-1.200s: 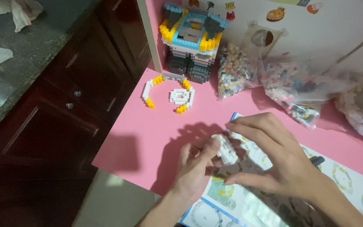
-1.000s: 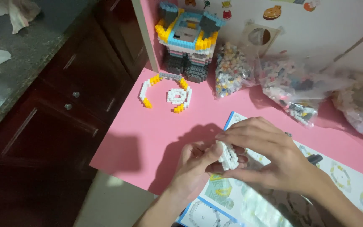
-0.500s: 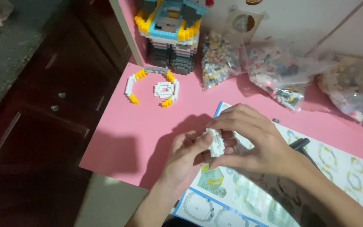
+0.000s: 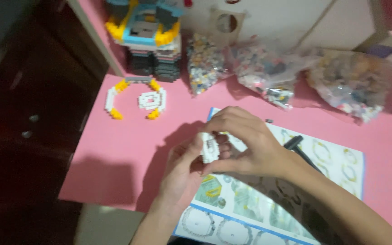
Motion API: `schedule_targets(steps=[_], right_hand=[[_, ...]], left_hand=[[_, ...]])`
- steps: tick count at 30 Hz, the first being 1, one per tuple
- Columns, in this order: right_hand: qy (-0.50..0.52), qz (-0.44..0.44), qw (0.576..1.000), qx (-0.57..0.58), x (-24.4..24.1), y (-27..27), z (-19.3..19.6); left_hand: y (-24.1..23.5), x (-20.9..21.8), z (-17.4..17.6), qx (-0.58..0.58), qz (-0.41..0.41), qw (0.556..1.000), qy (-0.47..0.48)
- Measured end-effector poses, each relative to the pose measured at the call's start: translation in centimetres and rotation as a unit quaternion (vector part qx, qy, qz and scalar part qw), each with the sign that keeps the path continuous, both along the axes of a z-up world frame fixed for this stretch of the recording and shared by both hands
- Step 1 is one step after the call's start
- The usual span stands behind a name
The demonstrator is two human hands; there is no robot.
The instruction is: The person assembles small white and yellow plastic blocks into a structure on a pink table. They reference a printed instruction sheet and use a small black hammer to tap pieces into place. The person also opens a plastic bag to retrieve additional blocks.
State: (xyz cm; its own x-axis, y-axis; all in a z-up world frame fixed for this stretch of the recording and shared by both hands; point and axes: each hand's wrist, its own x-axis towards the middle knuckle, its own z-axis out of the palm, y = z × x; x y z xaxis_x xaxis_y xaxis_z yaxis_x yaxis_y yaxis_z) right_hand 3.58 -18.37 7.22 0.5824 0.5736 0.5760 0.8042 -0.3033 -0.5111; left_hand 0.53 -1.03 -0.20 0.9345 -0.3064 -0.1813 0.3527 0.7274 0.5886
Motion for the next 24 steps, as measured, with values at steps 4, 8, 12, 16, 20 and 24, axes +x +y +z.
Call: schedule_targets(steps=[4, 8, 12, 16, 20, 24], right_hand=[[-0.024, -0.022, 0.999, -0.017, -0.2, -0.1, 0.4], [0.024, 0.005, 0.999, -0.027, -0.2, -0.5, 0.7], [0.061, 0.019, 0.998, -0.027, -0.2, -0.8, 0.7], [0.051, 0.004, 0.998, -0.023, -0.3, -0.8, 0.7], [0.049, -0.005, 0.998, -0.035, -0.3, -0.8, 0.6], [0.049, -0.018, 0.997, -0.049, -0.2, -0.8, 0.6]], left_hand=[[0.2, 0.1, 2.3, 0.032, -0.027, 0.998, -0.045], [0.4, 0.0, 2.9, 0.066, -0.005, 0.996, 0.056], [0.5, -0.1, 2.1, 0.072, -0.036, 0.997, -0.021], [0.5, -0.2, 1.2, 0.043, -0.055, 0.996, -0.062], [0.7, -0.1, 1.5, 0.021, -0.067, 0.997, -0.045], [0.8, 0.0, 1.1, 0.020, -0.055, 0.997, -0.041]])
